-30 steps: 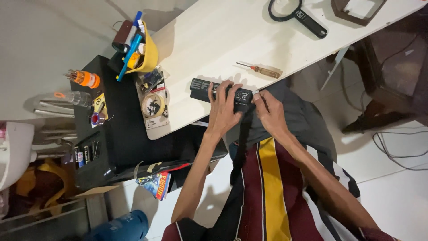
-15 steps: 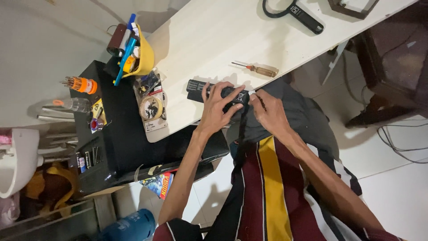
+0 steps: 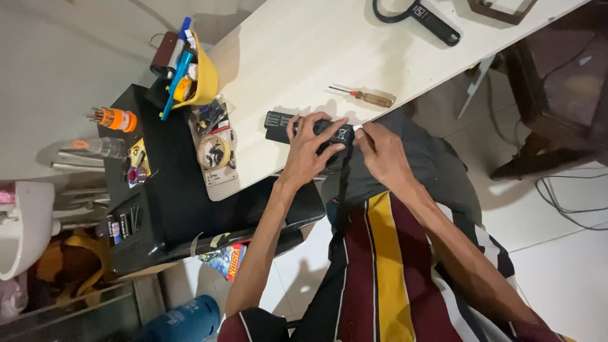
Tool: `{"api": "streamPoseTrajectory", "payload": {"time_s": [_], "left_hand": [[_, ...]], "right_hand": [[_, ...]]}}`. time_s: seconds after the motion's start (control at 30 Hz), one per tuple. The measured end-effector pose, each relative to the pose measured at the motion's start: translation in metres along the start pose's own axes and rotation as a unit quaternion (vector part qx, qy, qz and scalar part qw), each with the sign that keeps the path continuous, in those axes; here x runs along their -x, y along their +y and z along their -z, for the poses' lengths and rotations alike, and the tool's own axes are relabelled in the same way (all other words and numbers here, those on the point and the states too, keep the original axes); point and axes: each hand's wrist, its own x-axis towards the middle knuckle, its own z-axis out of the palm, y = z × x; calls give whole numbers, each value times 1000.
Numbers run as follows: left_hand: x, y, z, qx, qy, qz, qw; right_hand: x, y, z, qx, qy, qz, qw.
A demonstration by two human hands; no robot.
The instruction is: Prying open the plastic housing of a laptop battery using a small screwdriver to access internal cells.
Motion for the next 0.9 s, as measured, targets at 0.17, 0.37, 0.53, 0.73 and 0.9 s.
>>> {"api": "streamPoseTrajectory", "payload": {"time_s": [0.17,0.37,0.53,0.73,0.9], "left_hand": [[0,6,3,31,2,1,1000],[1,3,1,20,-3,-1,1000],[0,4,2,22,-2,-4,1000],[0,4,3,17,4,-9,1000],[-2,4,4,18,2,-9,1000]], "right_hand": [[2,-9,7,17,16,14,1000],[5,5,7,-5,74,25,997],[6,-5,5,-39,102,-14,994],[13,2,-8,-111,150,-6,982],[15,16,-25,-151,199,25,968]]}}
